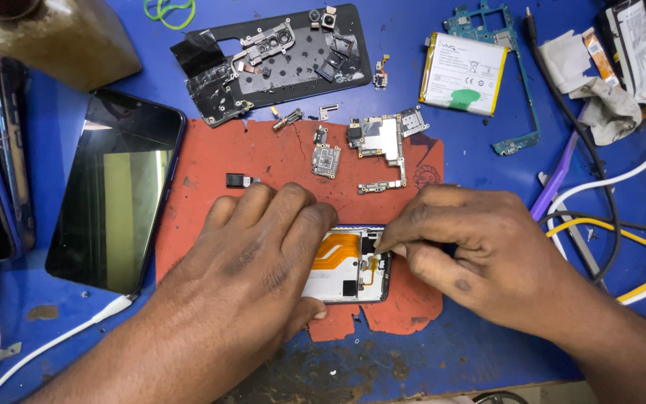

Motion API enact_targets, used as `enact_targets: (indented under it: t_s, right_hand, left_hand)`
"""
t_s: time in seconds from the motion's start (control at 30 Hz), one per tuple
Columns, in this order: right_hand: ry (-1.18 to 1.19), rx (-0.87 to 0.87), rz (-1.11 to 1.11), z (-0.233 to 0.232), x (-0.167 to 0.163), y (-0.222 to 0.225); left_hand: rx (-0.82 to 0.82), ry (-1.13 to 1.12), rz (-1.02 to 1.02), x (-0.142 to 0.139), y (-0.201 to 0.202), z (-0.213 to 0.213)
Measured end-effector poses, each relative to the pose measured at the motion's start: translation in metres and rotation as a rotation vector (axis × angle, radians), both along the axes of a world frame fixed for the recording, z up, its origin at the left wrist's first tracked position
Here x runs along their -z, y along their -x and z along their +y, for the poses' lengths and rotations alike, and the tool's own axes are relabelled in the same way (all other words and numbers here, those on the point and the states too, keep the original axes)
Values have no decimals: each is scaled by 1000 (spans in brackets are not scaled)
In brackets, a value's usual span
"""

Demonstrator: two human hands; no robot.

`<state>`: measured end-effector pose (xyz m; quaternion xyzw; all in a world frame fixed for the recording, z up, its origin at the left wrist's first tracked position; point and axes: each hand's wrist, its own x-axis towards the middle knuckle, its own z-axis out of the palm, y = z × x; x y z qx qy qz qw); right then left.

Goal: The person disassembles a smartphone on a cluttered workbench, using a screwdriver and tweezers to remove screws and separate internal components. They handle the motherboard, battery, and screen assembly, then reassemble the phone and test it by powering it on.

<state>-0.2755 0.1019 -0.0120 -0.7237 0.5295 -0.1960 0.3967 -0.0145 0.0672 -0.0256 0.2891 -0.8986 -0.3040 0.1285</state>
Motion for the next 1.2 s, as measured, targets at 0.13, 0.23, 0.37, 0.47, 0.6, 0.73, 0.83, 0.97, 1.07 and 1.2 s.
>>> enact_targets:
  t_s: [0.13, 0.23, 0.37, 0.47, 0.6, 0.73, 0.83, 0.97, 1.07, 1.2]
  right_hand:
    - [6, -13, 12, 0, 1, 1]
    - [-36, -1, -2, 1, 1, 3]
    - [-84, 0, -25, 2, 4, 7]
    - [-134, -16, -35, 2, 6, 10]
    - [-117, 2, -50, 5, 6, 10]
    - [-125, 22, -34, 5, 4, 9]
    - [-28, -28, 19, 4, 3, 8]
    - [-89, 42, -26, 7, 1, 6]
    - [-62, 63, 6, 8, -1, 4]
    - [0, 44, 73, 8, 0, 0]
  left_hand:
    - [0, -10, -3, 0, 1, 0]
    - [1, -7, 6, -1, 1, 0]
    - [0, -18, 17, -2, 2, 0]
    - [-4, 2, 14, -3, 3, 1]
    - [-3, -9, 14, -3, 2, 1]
    - [-8, -3, -8, -1, 1, 1]
    - [-3, 8, -9, 0, 1, 0]
    - [2, 9, -23, -1, 0, 0]
    - [6, 14, -26, -2, 0, -1]
    - [3, -3, -35, -1, 0, 0]
